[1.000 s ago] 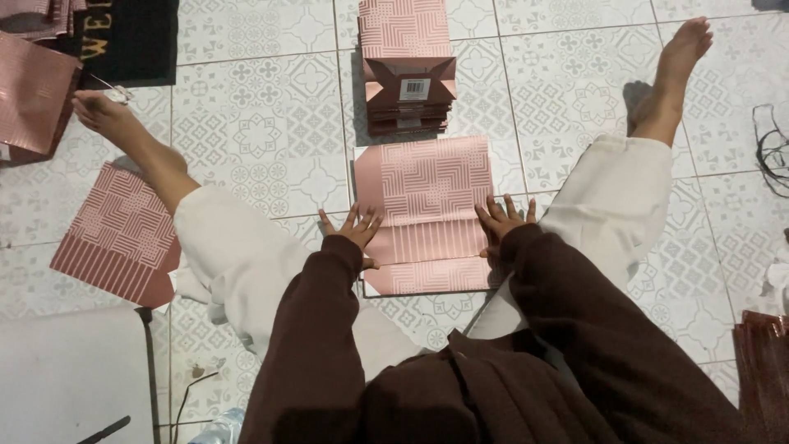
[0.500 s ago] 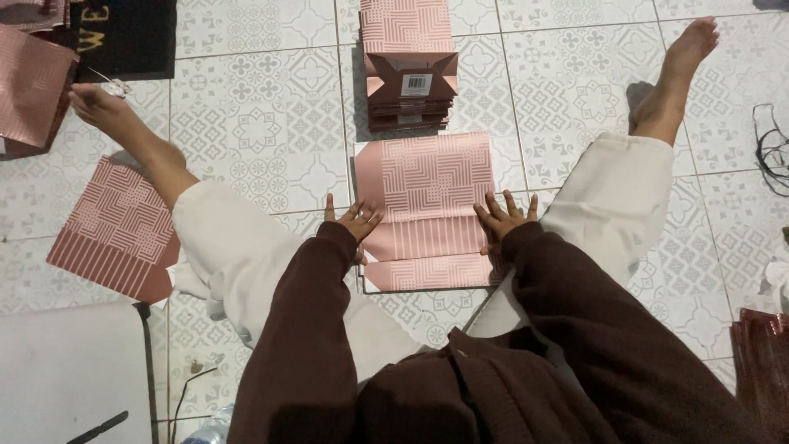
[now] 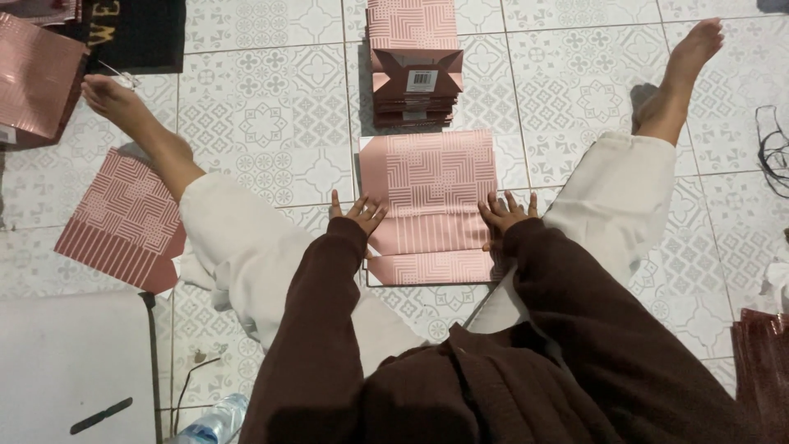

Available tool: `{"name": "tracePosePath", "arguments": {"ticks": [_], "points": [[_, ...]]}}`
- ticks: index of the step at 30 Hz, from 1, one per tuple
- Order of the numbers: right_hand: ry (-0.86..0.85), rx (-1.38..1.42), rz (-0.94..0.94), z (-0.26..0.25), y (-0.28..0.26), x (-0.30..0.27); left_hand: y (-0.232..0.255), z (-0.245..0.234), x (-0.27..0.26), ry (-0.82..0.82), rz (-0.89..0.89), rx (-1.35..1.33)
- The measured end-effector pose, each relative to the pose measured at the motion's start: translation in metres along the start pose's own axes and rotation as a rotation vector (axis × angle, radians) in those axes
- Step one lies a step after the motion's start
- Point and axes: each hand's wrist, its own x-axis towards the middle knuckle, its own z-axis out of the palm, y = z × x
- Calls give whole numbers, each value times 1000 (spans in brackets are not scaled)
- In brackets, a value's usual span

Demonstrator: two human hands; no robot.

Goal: Folding flat cardboard sheets into boxes and stacking them.

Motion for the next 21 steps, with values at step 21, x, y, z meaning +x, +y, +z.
{"name": "tracePosePath", "arguments": {"ticks": [21], "points": [[-67, 359, 313, -23, -20, -21, 9, 4, 4, 33, -147, -230]]}}
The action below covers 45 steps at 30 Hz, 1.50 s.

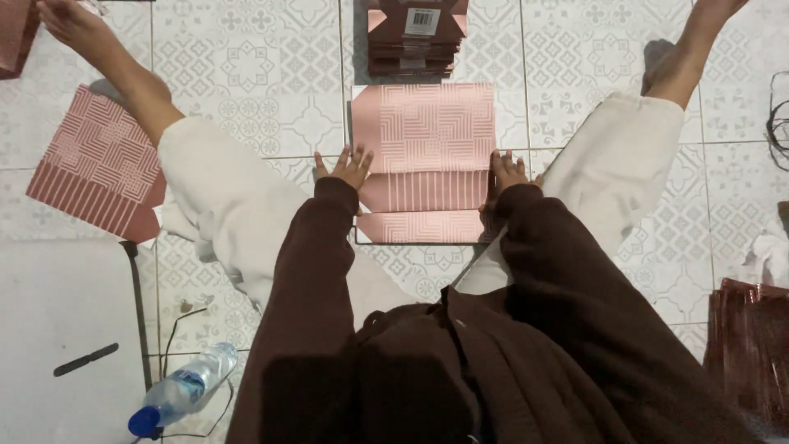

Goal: Folding flat cardboard sheets into boxes and stacking them.

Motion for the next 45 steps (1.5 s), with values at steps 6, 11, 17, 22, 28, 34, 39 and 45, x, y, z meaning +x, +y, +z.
{"name": "tracePosePath", "arguments": {"ticks": [6, 11, 17, 22, 28, 34, 39, 45], "points": [[-199, 1183, 83, 3, 6, 8, -22, 23, 2, -188, -334, -1144], [25, 854, -34, 20, 24, 31, -34, 67, 52, 6, -203, -1282], [160, 848, -27, 62, 40, 84, 4, 90, 75, 147, -262, -950], [93, 899, -18, 43, 33, 72, 30, 44, 13, 95, -288, -942], [140, 814, 52, 45, 41, 84, 23, 88, 73, 82, -250, -919], [159, 920, 53, 49, 48, 74, 66, -5, -30, 77, -313, -934], [126, 901, 103, 51, 56, 79, 76, -27, -55, 91, -318, -910], [178, 966, 129, 45, 61, 76, 61, 57, 44, 107, -236, -935]]}}
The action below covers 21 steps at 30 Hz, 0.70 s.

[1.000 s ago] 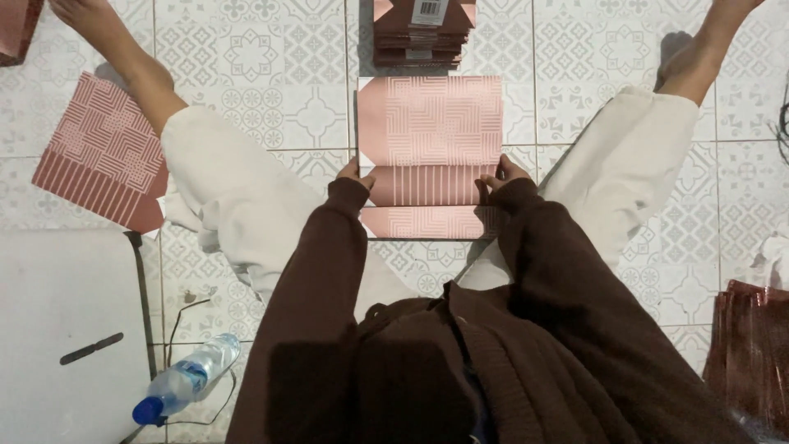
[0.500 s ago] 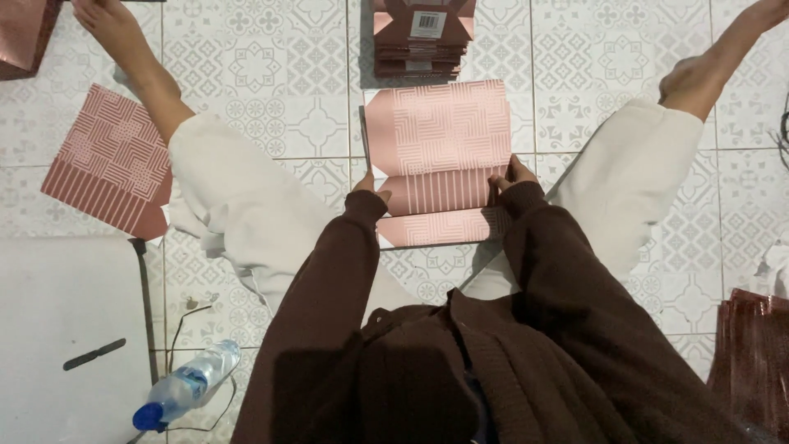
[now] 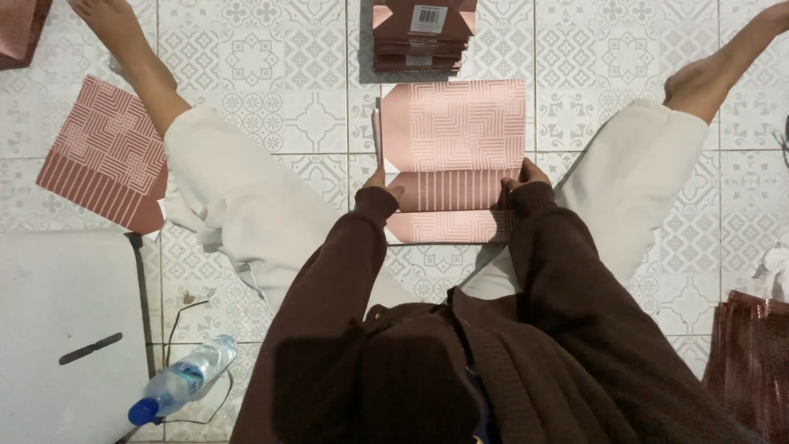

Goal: Folding flat cardboard sheets into boxes and stacking them.

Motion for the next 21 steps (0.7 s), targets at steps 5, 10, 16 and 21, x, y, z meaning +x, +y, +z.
{"name": "tracePosePath", "arguments": {"ticks": [5, 10, 16, 21], "points": [[0, -23, -60, -1, 27, 22, 12, -7, -17, 13, 4, -96], [19, -22, -67, 0, 12, 2, 16, -10, -13, 56, -13, -142], [197, 133, 5, 7, 2, -22, 15, -30, 37, 174, 9, -119], [230, 637, 186, 47, 35, -29, 71, -56, 86, 406, 301, 139]]}}
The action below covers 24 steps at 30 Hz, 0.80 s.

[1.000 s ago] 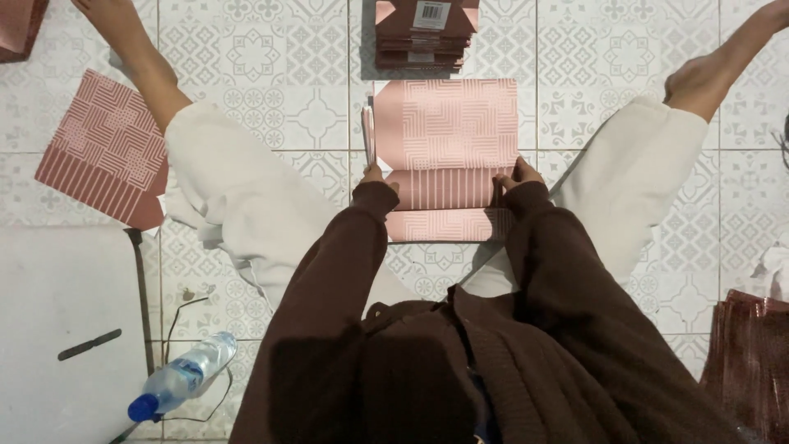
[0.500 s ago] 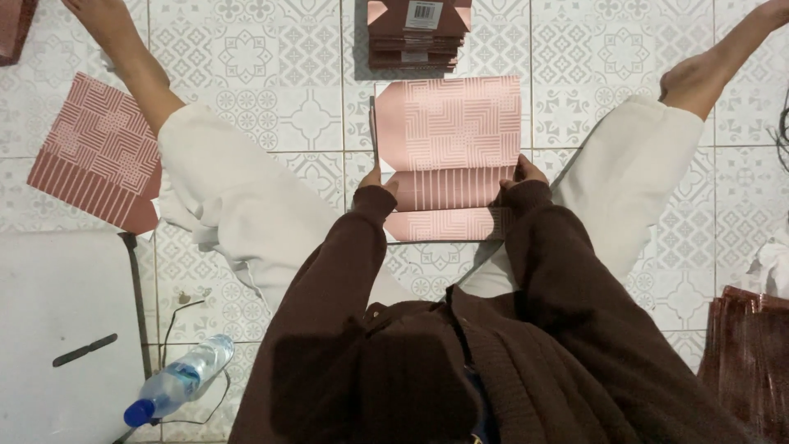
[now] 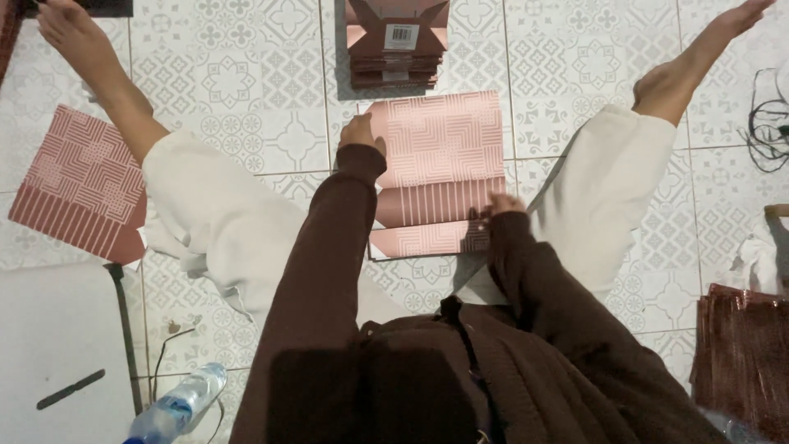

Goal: Folding flat cardboard sheets into boxes and stacking them.

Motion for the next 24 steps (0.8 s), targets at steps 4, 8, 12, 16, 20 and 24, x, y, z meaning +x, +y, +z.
{"name": "tracePosePath", "arguments": {"ticks": [4, 8, 12, 16, 20, 24], "points": [[-755, 461, 290, 11, 76, -4, 17, 48, 74, -81, 97, 272], [-356, 472, 578, 32, 90, 1, 48, 49, 91, -329, 102, 426], [-257, 599, 570, 20, 28, -58, 64, 40, 91, -368, 89, 479], [-218, 580, 632, 27, 42, -35, 71, 25, 84, -230, 247, 442], [-234, 479, 561, 28, 11, -61, 42, 51, 101, -706, 325, 260], [-153, 430, 419, 41, -18, -70, 9, 27, 68, -1155, 360, -148]]}}
